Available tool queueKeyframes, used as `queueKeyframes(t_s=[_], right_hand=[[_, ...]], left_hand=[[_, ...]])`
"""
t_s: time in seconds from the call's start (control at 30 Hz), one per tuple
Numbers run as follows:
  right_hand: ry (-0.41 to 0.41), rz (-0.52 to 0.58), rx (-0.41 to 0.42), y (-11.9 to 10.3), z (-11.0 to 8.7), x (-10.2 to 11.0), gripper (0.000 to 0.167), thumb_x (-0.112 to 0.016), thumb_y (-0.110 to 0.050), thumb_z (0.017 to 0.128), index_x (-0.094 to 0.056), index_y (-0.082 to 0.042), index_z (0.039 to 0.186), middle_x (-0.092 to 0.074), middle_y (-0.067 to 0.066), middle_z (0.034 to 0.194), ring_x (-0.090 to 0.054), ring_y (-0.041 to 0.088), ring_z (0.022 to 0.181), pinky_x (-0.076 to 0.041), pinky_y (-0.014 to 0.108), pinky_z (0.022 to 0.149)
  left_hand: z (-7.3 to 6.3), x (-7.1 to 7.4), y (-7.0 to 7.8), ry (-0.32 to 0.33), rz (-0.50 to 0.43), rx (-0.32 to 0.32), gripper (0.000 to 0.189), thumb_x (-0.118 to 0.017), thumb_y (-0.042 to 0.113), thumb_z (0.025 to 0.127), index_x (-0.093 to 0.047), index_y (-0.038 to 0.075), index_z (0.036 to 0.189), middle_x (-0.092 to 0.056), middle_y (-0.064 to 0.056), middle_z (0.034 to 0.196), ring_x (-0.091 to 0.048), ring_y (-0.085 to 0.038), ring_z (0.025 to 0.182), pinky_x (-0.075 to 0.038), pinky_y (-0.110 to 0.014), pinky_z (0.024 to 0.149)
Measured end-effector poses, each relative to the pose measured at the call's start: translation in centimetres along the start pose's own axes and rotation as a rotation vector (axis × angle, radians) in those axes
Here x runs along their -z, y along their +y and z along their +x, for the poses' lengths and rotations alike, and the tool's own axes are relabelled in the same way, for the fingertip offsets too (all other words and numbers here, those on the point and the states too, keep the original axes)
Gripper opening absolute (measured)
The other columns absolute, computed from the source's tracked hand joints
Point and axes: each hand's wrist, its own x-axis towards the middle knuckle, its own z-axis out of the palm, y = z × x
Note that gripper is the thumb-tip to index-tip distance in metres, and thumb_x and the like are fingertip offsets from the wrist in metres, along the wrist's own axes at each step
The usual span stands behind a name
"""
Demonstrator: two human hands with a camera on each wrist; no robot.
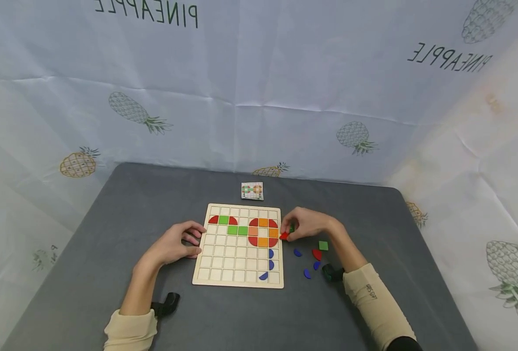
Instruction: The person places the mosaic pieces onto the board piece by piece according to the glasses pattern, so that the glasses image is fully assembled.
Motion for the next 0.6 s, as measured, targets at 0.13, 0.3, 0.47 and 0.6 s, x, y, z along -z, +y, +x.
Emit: queueKeyframes(t_s=[0.13, 0.3, 0.47, 0.6], right_hand=[[0.067, 0.002, -0.010, 0.8, -0.3, 0.3, 0.020, -0.080, -0.014, 0.093, -0.077, -0.005, 0.110, -0.071, 0.007, 0.097, -0.055, 0.012, 0.074, -0.048, 0.025, 0.066], [0.145, -0.013, -0.023, 1.7, 0.1, 0.5, 0.031, -0.086, -0.012, 0.090, -0.075, -0.005, 0.118, -0.073, 0.013, 0.111, -0.059, 0.012, 0.073, -0.053, 0.025, 0.064], [0.140, -0.043, -0.016, 2.1, 0.2, 0.6, 0.027, -0.085, -0.013, 0.091, -0.076, -0.007, 0.116, -0.074, 0.010, 0.110, -0.059, 0.012, 0.072, -0.052, 0.025, 0.063], [0.166, -0.066, -0.011, 1.9, 0.2, 0.8, 0.026, -0.082, -0.014, 0.092, -0.076, -0.008, 0.117, -0.071, 0.009, 0.103, -0.056, 0.011, 0.071, -0.049, 0.025, 0.063]], left_hand=[[-0.1, 0.0, -0.1, -0.001, -0.009, 0.001, 0.048, -0.079, -0.008, 0.090, -0.062, -0.007, 0.135, -0.060, -0.023, 0.119, -0.063, -0.025, 0.099, -0.067, -0.033, 0.071], [-0.1, 0.0, -0.1, -0.008, -0.019, -0.005, 0.047, -0.079, -0.008, 0.091, -0.062, -0.007, 0.135, -0.060, -0.023, 0.118, -0.062, -0.025, 0.099, -0.068, -0.033, 0.071], [-0.1, 0.0, -0.1, -0.012, -0.012, -0.016, 0.046, -0.078, -0.008, 0.092, -0.063, -0.006, 0.134, -0.060, -0.022, 0.115, -0.061, -0.025, 0.097, -0.067, -0.032, 0.070], [-0.1, 0.1, 0.0, -0.011, -0.006, -0.018, 0.045, -0.079, -0.008, 0.092, -0.063, -0.006, 0.134, -0.061, -0.022, 0.114, -0.061, -0.025, 0.097, -0.067, -0.032, 0.070]])
